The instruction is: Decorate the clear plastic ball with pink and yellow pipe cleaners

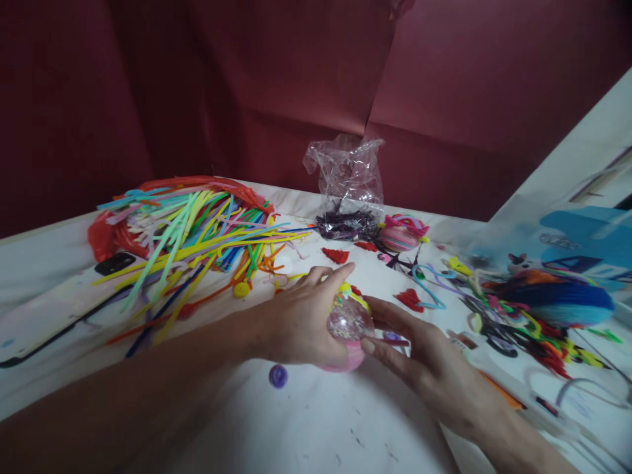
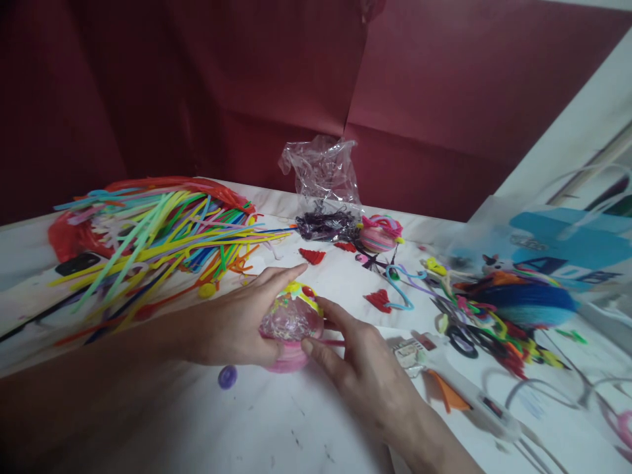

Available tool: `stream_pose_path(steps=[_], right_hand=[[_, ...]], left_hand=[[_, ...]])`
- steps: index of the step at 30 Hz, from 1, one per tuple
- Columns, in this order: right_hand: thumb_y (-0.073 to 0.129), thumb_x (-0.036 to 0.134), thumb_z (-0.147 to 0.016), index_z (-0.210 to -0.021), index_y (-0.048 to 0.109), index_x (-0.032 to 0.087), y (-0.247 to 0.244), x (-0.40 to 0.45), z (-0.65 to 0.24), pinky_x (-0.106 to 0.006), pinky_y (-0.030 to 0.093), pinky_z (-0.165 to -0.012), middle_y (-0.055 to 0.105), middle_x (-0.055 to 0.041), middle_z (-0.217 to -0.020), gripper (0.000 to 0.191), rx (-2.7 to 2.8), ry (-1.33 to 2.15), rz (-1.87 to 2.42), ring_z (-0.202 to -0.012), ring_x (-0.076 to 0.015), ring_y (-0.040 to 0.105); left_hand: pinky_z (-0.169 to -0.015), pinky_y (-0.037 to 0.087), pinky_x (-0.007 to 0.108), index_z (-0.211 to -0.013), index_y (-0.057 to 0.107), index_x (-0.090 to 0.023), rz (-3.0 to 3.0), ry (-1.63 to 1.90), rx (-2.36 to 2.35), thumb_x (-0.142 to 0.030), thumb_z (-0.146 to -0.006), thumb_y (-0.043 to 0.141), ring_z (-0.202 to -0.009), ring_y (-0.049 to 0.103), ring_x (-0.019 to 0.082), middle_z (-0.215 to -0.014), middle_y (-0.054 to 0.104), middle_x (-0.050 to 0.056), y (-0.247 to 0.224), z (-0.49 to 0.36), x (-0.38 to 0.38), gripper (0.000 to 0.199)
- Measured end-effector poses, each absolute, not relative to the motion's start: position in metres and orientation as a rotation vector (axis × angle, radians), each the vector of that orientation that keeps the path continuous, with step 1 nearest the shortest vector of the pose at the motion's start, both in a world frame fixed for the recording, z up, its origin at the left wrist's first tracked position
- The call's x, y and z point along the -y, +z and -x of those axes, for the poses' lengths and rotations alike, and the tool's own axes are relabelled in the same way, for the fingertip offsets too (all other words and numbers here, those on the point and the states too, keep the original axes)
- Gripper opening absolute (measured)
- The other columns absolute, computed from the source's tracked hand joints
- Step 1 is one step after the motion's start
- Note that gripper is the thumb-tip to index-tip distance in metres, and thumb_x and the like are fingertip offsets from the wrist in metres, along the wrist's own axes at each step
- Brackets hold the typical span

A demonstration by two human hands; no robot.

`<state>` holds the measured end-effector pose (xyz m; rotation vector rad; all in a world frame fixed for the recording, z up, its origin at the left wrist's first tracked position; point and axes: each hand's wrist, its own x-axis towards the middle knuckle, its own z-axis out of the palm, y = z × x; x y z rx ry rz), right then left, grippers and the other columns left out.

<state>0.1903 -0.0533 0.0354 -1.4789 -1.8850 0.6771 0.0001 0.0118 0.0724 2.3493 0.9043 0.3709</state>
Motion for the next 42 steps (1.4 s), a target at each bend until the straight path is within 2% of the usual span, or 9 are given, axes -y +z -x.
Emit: stream_pose_path(steps=[7,12,17,22,27,32,42], right_hand=[[0.053,0.044,-0.086,-0.134,0.048,0.019,0.037,0.052,-0.19,-0.048,0.054,-0.089,0.066,-0.0142,-0.12,0.055,1.897,0.637,1.483,-0.11,-0.0298,0.062],[0.053,0.044,-0.086,-0.134,0.048,0.018,0.036,0.053,-0.189,-0.044,0.055,-0.086,0.066,-0.0135,-0.12,0.054,1.906,0.63,1.477,-0.11,-0.0291,0.062],[0.053,0.044,-0.086,-0.132,0.05,0.017,0.035,0.053,-0.19,-0.044,0.055,-0.088,0.067,-0.013,-0.118,0.053,1.901,0.632,1.485,-0.11,-0.0287,0.062],[0.052,0.047,-0.086,-0.132,0.049,0.017,0.035,0.054,-0.191,-0.049,0.053,-0.089,0.067,-0.0147,-0.118,0.055,1.899,0.637,1.492,-0.11,-0.0306,0.062],[0.05,0.049,-0.086,-0.132,0.048,0.016,0.034,0.053,-0.19,-0.05,0.051,-0.091,0.064,-0.0158,-0.123,0.056,1.896,0.637,1.525,-0.111,-0.0307,0.061],[0.048,0.05,-0.086,-0.133,0.046,0.014,0.032,0.053,-0.19,-0.052,0.048,-0.094,0.063,-0.0164,-0.123,0.06,1.9,0.64,1.567,-0.113,-0.0309,0.059],[0.05,0.048,-0.086,-0.132,0.049,0.015,0.034,0.055,-0.189,-0.049,0.052,-0.09,0.063,-0.0152,-0.125,0.057,1.904,0.61,1.55,-0.112,-0.0313,0.06]], left_hand=[[-0.109,0.031,0.046,-0.147,0.016,-0.017,-2.321,0.397,-0.921,-0.042,-0.064,0.068,-0.137,0.029,0.032,-0.149,0.027,0.018,0.069,0.002,-0.012,0.101],[-0.114,0.025,0.043,-0.147,0.014,-0.01,-2.265,0.44,-0.903,-0.042,-0.066,0.067,-0.14,0.022,0.03,-0.151,0.022,0.018,0.064,0.005,-0.011,0.101],[-0.114,0.025,0.043,-0.146,0.016,-0.014,-2.229,0.483,-0.912,-0.043,-0.065,0.068,-0.14,0.023,0.03,-0.15,0.024,0.016,0.062,0.005,-0.009,0.101],[-0.112,0.027,0.049,-0.145,0.02,-0.016,-2.205,0.502,-0.922,-0.043,-0.065,0.07,-0.138,0.025,0.034,-0.148,0.029,0.017,0.062,0.006,-0.009,0.098],[-0.111,0.029,0.047,-0.145,0.021,-0.016,-2.164,0.529,-0.935,-0.044,-0.062,0.072,-0.137,0.027,0.034,-0.145,0.03,0.016,0.058,0.006,-0.008,0.102],[-0.111,0.028,0.049,-0.144,0.021,-0.017,-2.165,0.56,-0.946,-0.041,-0.062,0.073,-0.136,0.029,0.034,-0.144,0.032,0.017,0.056,0.005,-0.007,0.101],[-0.114,0.024,0.046,-0.147,0.014,-0.014,-2.193,0.495,-0.864,-0.045,-0.063,0.072,-0.139,0.023,0.031,-0.15,0.023,0.017,0.058,0.011,-0.008,0.106]])
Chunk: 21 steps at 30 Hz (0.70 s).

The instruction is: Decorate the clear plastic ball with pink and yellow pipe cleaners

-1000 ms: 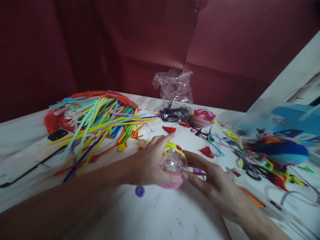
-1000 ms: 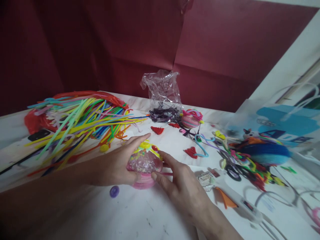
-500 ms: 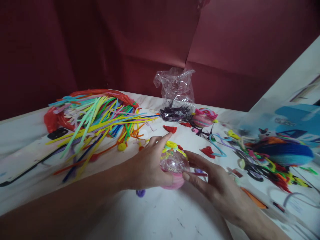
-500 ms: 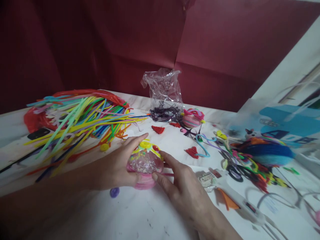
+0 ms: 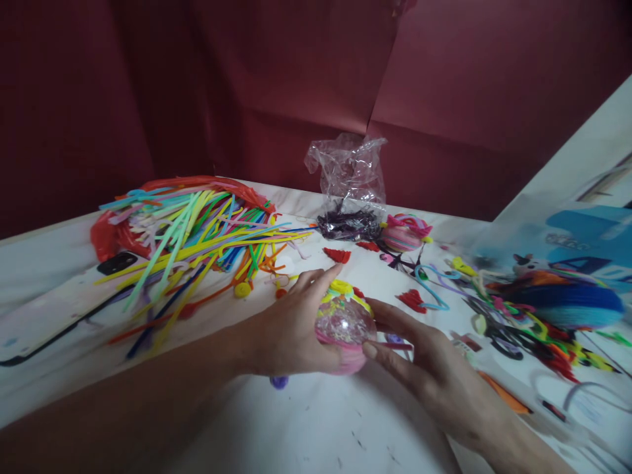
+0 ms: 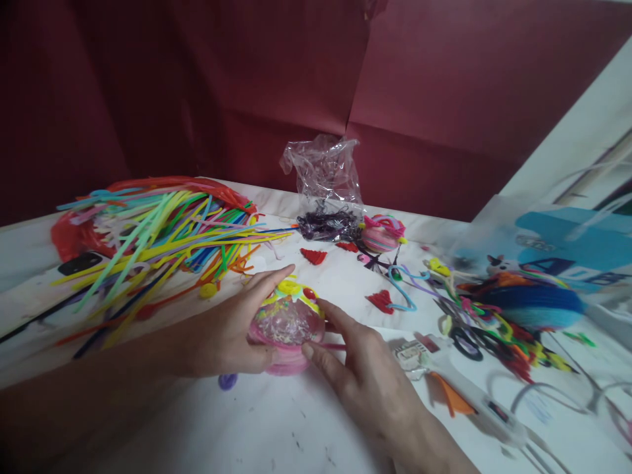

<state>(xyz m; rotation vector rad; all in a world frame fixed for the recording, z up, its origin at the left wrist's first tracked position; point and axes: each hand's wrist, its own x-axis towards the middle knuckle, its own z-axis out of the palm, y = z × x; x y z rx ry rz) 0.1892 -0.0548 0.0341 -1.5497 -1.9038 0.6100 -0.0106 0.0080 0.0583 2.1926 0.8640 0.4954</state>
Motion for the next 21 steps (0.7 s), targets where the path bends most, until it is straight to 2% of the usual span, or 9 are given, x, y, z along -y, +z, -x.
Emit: stream_pose_path(steps=[6,10,15,21], right_hand=[[0.05,0.045,-0.087,-0.132,0.049,0.016,0.0338,0.0548,-0.1905,-0.045,0.054,-0.088,0.064,-0.0149,-0.124,0.054,1.903,0.599,1.518,-0.111,-0.0289,0.061],[0.049,0.047,-0.087,-0.132,0.048,0.015,0.0322,0.0551,-0.1913,-0.047,0.053,-0.089,0.064,-0.0154,-0.123,0.056,1.915,0.582,1.524,-0.111,-0.0293,0.061],[0.05,0.05,-0.086,-0.132,0.048,0.014,0.0316,0.0545,-0.1915,-0.049,0.051,-0.091,0.064,-0.0165,-0.123,0.058,1.907,0.591,1.553,-0.111,-0.0304,0.061],[0.051,0.046,-0.085,-0.13,0.051,0.016,0.0305,0.0538,-0.1916,-0.051,0.052,-0.089,0.066,-0.0156,-0.12,0.054,1.895,0.579,1.527,-0.109,-0.0312,0.062]], left_hand=[[-0.112,0.026,0.05,-0.147,0.014,-0.016,-2.162,0.512,-0.88,-0.047,-0.061,0.074,-0.139,0.021,0.036,-0.151,0.022,0.016,0.0543,0.0088,-0.0092,0.109],[-0.111,0.028,0.049,-0.147,0.015,-0.017,-2.177,0.542,-0.898,-0.048,-0.061,0.074,-0.138,0.024,0.035,-0.15,0.023,0.016,0.0512,0.0077,-0.0091,0.109],[-0.112,0.027,0.05,-0.146,0.017,-0.018,-2.182,0.563,-0.912,-0.048,-0.061,0.074,-0.138,0.022,0.036,-0.149,0.026,0.015,0.0516,0.0067,-0.0078,0.107],[-0.112,0.026,0.048,-0.147,0.017,-0.017,-2.189,0.555,-0.917,-0.045,-0.062,0.074,-0.138,0.024,0.034,-0.149,0.026,0.015,0.0539,0.0065,-0.0072,0.105]])
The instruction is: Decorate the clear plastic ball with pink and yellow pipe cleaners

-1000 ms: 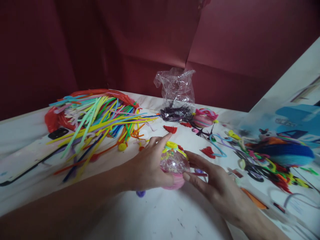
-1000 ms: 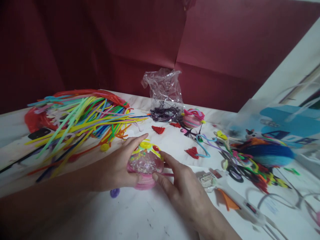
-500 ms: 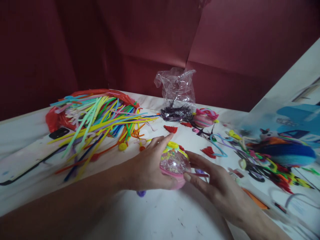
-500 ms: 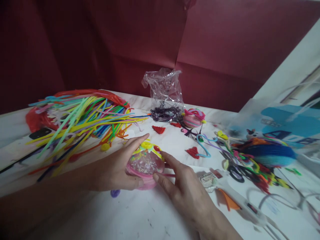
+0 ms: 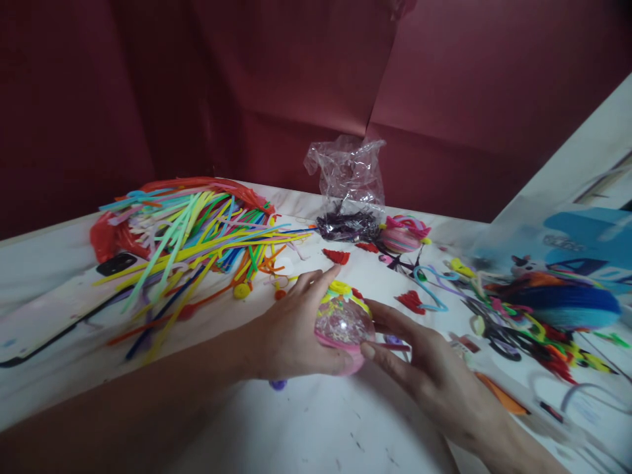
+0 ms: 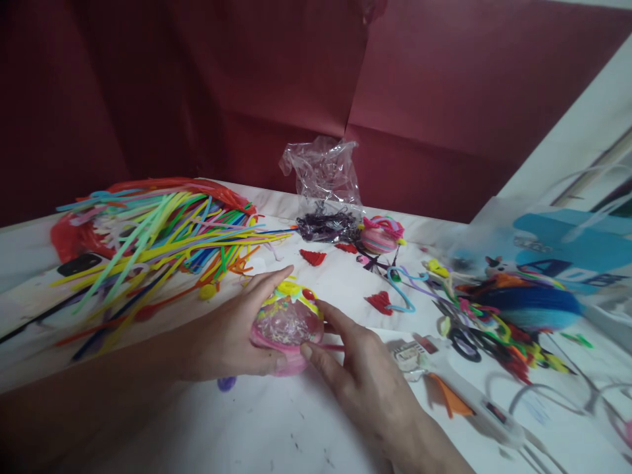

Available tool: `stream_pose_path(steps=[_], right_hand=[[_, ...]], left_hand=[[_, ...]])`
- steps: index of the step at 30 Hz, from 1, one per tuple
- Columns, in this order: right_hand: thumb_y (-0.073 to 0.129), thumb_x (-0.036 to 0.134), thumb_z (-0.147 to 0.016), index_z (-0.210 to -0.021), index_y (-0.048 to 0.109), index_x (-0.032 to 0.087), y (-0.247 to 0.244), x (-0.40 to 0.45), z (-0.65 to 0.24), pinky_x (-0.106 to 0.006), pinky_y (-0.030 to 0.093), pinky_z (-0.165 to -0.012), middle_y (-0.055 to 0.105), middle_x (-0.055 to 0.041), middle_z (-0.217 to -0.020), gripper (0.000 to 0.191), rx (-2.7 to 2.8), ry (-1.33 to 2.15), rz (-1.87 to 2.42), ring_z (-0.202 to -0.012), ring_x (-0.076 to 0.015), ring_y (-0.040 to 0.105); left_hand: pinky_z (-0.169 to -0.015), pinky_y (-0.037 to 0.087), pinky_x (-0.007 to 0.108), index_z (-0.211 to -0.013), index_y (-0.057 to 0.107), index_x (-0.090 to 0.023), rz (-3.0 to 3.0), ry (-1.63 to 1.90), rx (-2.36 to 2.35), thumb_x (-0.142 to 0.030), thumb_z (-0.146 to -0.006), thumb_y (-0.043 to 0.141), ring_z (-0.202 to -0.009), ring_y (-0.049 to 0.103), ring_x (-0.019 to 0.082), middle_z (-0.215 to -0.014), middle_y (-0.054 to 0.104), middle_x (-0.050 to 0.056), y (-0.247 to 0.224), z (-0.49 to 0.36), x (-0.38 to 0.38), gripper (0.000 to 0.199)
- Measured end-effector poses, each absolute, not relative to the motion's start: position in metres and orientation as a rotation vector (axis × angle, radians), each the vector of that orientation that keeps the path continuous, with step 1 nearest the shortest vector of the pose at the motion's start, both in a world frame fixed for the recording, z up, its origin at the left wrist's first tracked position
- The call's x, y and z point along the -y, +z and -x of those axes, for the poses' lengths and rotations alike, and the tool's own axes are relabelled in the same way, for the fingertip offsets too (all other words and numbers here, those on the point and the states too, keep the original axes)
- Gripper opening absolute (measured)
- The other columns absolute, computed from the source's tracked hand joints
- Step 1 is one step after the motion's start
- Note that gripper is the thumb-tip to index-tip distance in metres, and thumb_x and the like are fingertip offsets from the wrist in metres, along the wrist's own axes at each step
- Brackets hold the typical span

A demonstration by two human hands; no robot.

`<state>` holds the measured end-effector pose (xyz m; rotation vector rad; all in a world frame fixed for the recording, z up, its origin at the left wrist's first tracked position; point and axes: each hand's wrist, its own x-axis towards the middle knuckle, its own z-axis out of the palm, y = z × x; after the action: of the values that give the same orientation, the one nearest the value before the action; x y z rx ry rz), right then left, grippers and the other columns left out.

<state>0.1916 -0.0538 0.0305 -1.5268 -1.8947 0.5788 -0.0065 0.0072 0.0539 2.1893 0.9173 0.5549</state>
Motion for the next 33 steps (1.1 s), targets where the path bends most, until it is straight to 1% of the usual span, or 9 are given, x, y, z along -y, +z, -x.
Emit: stream_pose_path(steps=[4,7,12,15,19,23,29,33], right_hand=[[0.049,0.052,-0.084,-0.132,0.049,0.013,0.0287,0.0547,-0.1918,-0.054,0.049,-0.093,0.062,-0.0177,-0.125,0.062,1.877,0.568,1.597,-0.112,-0.0323,0.06],[0.048,0.054,-0.084,-0.134,0.046,0.013,0.0284,0.0556,-0.1921,-0.053,0.047,-0.094,0.061,-0.0173,-0.127,0.065,1.875,0.594,1.612,-0.114,-0.0316,0.059],[0.047,0.054,-0.084,-0.134,0.046,0.014,0.0291,0.055,-0.1918,-0.052,0.048,-0.094,0.06,-0.0163,-0.129,0.064,1.877,0.62,1.606,-0.114,-0.0306,0.059],[0.047,0.054,-0.085,-0.134,0.046,0.014,0.0298,0.0541,-0.1916,-0.051,0.048,-0.094,0.06,-0.0164,-0.128,0.064,1.879,0.628,1.604,-0.114,-0.0304,0.058],[0.046,0.054,-0.084,-0.134,0.045,0.014,0.0312,0.0547,-0.1914,-0.053,0.047,-0.095,0.061,-0.0164,-0.126,0.064,1.881,0.622,1.61,-0.113,-0.0312,0.059],[0.046,0.052,-0.085,-0.134,0.046,0.013,0.0314,0.0557,-0.1909,-0.052,0.049,-0.093,0.062,-0.0168,-0.126,0.063,1.882,0.604,1.621,-0.113,-0.0313,0.06],[0.048,0.05,-0.084,-0.133,0.048,0.016,0.0292,0.0542,-0.1911,-0.05,0.053,-0.087,0.063,-0.0159,-0.125,0.06,1.892,0.559,1.605,-0.109,-0.0316,0.062],[0.049,0.051,-0.084,-0.133,0.049,0.016,0.0306,0.0541,-0.191,-0.05,0.053,-0.087,0.064,-0.0146,-0.124,0.06,1.894,0.506,1.628,-0.109,-0.0325,0.062]], left_hand=[[-0.113,0.026,0.048,-0.147,0.014,-0.017,-2.191,0.524,-0.925,-0.047,-0.063,0.073,-0.139,0.022,0.033,-0.15,0.024,0.015,0.0554,0.0077,-0.0073,0.107],[-0.112,0.028,0.048,-0.147,0.012,-0.018,-2.194,0.504,-0.893,-0.046,-0.061,0.074,-0.139,0.023,0.033,-0.15,0.022,0.015,0.0528,0.009,-0.0085,0.11],[-0.111,0.029,0.048,-0.147,0.013,-0.023,-2.19,0.576,-0.876,-0.046,-0.059,0.076,-0.139,0.023,0.034,-0.15,0.023,0.013,0.048,0.0094,-0.0091,0.11],[-0.112,0.027,0.049,-0.148,0.013,-0.02,-2.183,0.545,-0.908,-0.047,-0.062,0.074,-0.139,0.022,0.035,-0.151,0.023,0.013,0.0504,0.0087,-0.0078,0.109],[-0.112,0.025,0.05,-0.147,0.013,-0.016,-2.169,0.561,-0.937,-0.047,-0.063,0.073,-0.139,0.021,0.034,-0.152,0.022,0.015,0.0534,0.0067,-0.0063,0.108],[-0.112,0.026,0.051,-0.147,0.014,-0.016,-2.148,0.578,-0.952,-0.045,-0.062,0.074,-0.139,0.022,0.034,-0.152,0.023,0.014,0.0536,0.0054,-0.0058,0.107],[-0.113,0.024,0.051,-0.147,0.014,-0.018,-2.127,0.553,-0.947,-0.045,-0.063,0.073,-0.139,0.021,0.034,-0.152,0.023,0.014,0.0549,0.0063,-0.0044,0.106],[-0.112,0.027,0.051,-0.147,0.016,-0.019,-2.095,0.567,-0.955,-0.044,-0.063,0.073,-0.138,0.023,0.035,-0.152,0.024,0.013,0.0559,0.007,-0.0041,0.105]])
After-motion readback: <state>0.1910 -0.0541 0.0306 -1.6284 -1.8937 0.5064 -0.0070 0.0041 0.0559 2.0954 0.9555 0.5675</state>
